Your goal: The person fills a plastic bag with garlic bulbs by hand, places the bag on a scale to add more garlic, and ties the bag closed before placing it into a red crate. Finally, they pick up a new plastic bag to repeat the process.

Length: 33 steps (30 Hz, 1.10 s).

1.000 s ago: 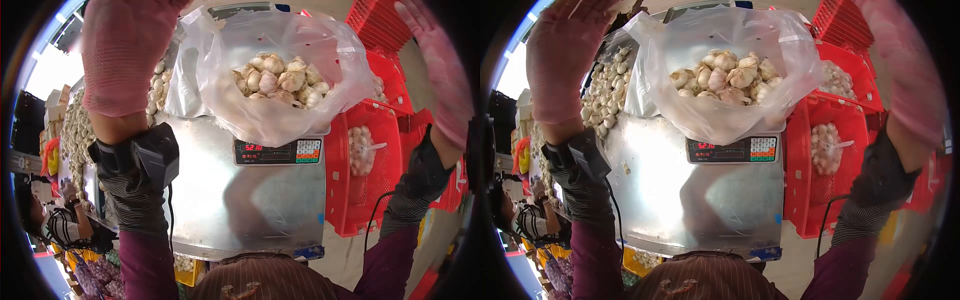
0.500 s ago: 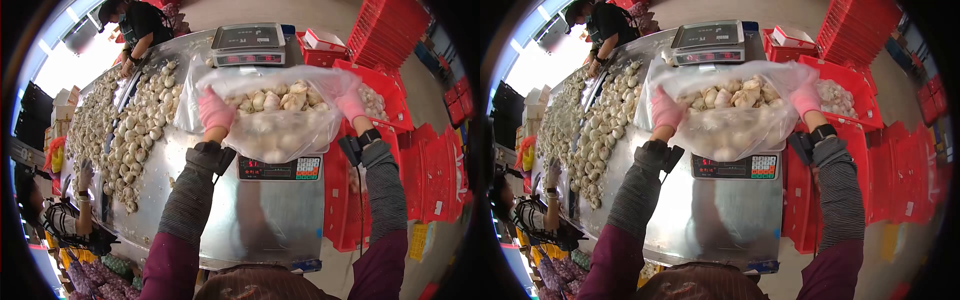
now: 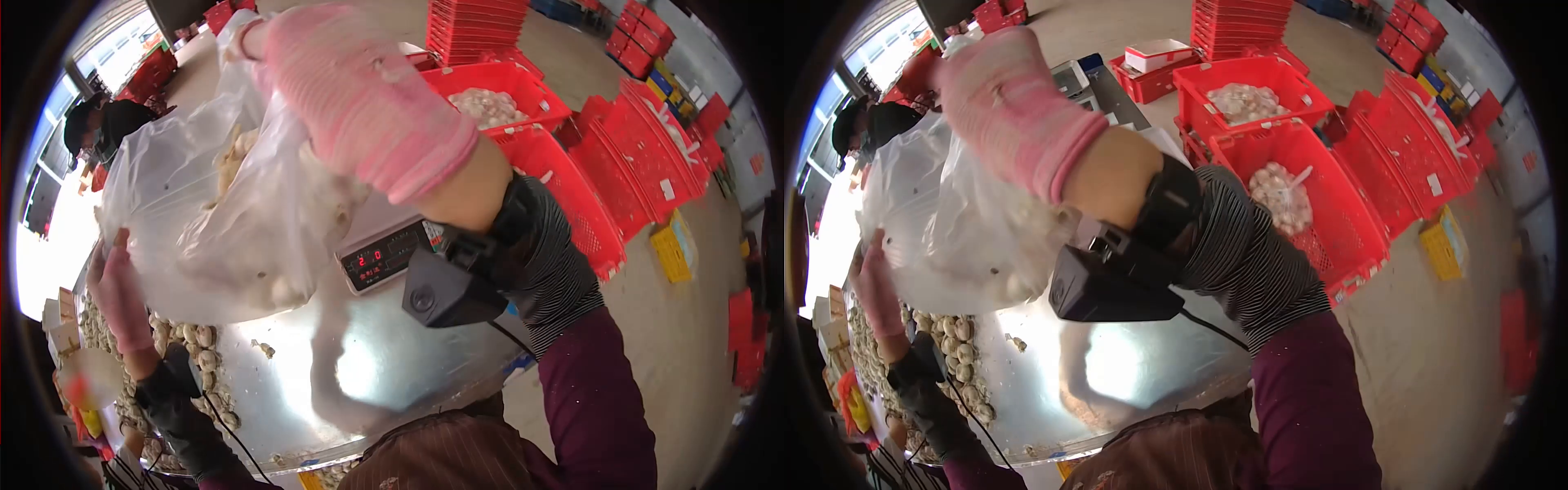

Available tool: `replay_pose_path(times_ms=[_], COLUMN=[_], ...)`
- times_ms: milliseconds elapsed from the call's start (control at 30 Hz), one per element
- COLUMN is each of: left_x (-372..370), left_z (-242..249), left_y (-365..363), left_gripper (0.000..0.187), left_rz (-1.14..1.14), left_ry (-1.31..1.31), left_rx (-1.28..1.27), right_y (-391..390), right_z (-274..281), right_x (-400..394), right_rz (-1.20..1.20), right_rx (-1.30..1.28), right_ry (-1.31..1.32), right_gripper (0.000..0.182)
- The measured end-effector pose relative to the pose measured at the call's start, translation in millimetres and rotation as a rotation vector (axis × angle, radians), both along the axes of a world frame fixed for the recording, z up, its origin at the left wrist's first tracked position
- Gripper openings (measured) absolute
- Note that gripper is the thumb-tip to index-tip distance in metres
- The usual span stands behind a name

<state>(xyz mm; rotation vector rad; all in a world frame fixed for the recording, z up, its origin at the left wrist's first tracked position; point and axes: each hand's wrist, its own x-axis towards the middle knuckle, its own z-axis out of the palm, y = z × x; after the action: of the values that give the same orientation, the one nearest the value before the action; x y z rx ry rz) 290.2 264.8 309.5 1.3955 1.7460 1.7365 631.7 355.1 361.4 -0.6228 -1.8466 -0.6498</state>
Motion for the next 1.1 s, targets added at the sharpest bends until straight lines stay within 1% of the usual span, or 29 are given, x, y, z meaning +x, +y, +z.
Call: replay_pose_path(times_ms=[33,100,133,167,200,233,267,300,333,367,400,467,500,533,567,600,633,667,700,733,767,800,833,867,933,967,1000,1067,1100], left_x=[-10.8,-36.5,-44.8,-55.9,-63.0,-82.4,-92.3,-84.2,-89.4,-86.5,-92.6,-85.3,-79.7,-79.1,-77.9,-79.0,-85.6,-93.4,-100.2,-109.7,-122.9,-132.0,-132.0,-129.8,-141.1,-125.7,-100.5,-27.7,0.6], left_z=[-4.3,-18.5,-36.3,-59.1,-91.0,-137.6,-174.4,-185.8,-196.2,-196.8,-201.2,-205.5,-211.0,-220.2,-228.5,-235.1,-244.5,-255.6,-266.4,-279.0,-288.5,-287.2,-259.6,-223.3,-177.4,-148.5,-118.6,-74.5,-69.4], left_y=[-18.7,-52.5,-69.6,-88.4,-105.1,-118.9,-134.7,-150.9,-165.6,-174.5,-182.6,-198.5,-199.1,-199.6,-197.2,-194.7,-195.0,-197.8,-203.8,-213.5,-221.9,-224.7,-223.1,-219.2,-222.5,-218.8,-206.7,-183.8,-178.7], left_gripper=[0.035,0.035,0.039,0.041,0.035,0.031,0.030,0.026,0.021,0.021,0.028,0.042,0.051,0.055,0.054,0.052,0.052,0.051,0.049,0.049,0.032,0.018,0.015,0.015,0.019,0.021,0.024,0.030,0.032], left_rz=[-0.025,0.013,0.058,0.086,0.103,0.127,0.107,0.176,0.205,0.253,0.258,0.445,0.538,0.526,0.520,0.507,0.490,0.326,0.163,0.152,0.148,0.147,0.232,0.324,0.374,0.409,0.432,0.261,0.129], left_ry=[0.003,-0.022,0.040,0.105,0.083,0.082,0.211,0.318,0.530,0.378,0.550,0.781,0.803,0.626,0.560,0.495,0.495,0.287,0.076,0.082,-0.100,-0.272,-0.405,-0.535,-0.392,-0.321,-0.251,-0.285,-0.232], left_rx=[-0.012,0.012,-0.087,-0.214,-0.210,-0.218,-0.261,-0.389,-0.361,-0.353,-0.248,-0.209,-0.101,0.029,0.098,0.164,0.160,-0.139,-0.437,-0.448,-0.451,-0.445,-0.411,-0.365,-0.358,-0.310,-0.262,-0.158,-0.129], right_y=[-28.2,-78.8,-103.2,-116.0,-130.7,-148.9,-168.0,-192.0,-209.9,-218.5,-225.1,-231.2,-228.2,-221.5,-215.5,-212.7,-211.7,-207.8,-193.7,-184.0,-184.3,-180.2,-185.0,-179.9,-168.8,-165.5,-164.4,-177.3,-184.9], right_z=[-5.0,-14.6,-37.3,-69.8,-112.3,-149.3,-187.4,-213.1,-253.5,-265.4,-273.0,-254.6,-247.2,-240.5,-231.0,-208.6,-182.2,-169.5,-180.1,-196.5,-203.3,-214.8,-217.8,-206.9,-164.7,-150.5,-149.2,-186.2,-204.8], right_x=[-9.3,-37.0,-48.4,-59.8,-71.1,-78.6,-82.5,-86.0,-81.1,-73.9,-69.7,-69.3,-62.8,-53.9,-50.9,-60.9,-79.2,-95.7,-106.5,-118.5,-153.4,-183.4,-216.1,-207.6,-169.9,-148.6,-133.1,-117.2,-123.4], right_rz=[-0.025,0.682,0.741,0.551,0.480,0.339,0.187,0.036,-0.114,-0.101,-0.103,0.018,0.017,0.113,0.212,0.203,0.190,0.175,0.247,0.324,0.469,0.686,0.742,0.774,0.803,0.800,0.775,0.467,0.462], right_rx=[-0.012,-1.274,-1.225,-1.138,-1.133,-1.201,-1.232,-1.248,-1.041,-1.103,-1.170,-1.547,-1.559,-1.778,-1.991,-1.992,-2.034,-2.070,-2.210,-2.343,-2.251,-2.202,-1.734,-1.716,-2.000,-2.148,-2.284,-2.064,-2.092], right_ry=[0.003,0.824,0.901,0.845,0.837,0.792,0.689,0.666,0.555,0.703,0.848,1.364,1.363,1.347,1.322,1.334,1.152,0.965,0.844,0.720,0.688,0.494,0.076,0.088,0.540,0.775,1.022,0.998,0.990], right_gripper=[0.013,0.018,0.022,0.022,0.020,0.019,0.022,0.020,0.016,0.015,0.016,0.017,0.017,0.016,0.016,0.016,0.012,0.011,0.013,0.015,0.019,0.024,0.025,0.025,0.022,0.021,0.021,0.024,0.024])
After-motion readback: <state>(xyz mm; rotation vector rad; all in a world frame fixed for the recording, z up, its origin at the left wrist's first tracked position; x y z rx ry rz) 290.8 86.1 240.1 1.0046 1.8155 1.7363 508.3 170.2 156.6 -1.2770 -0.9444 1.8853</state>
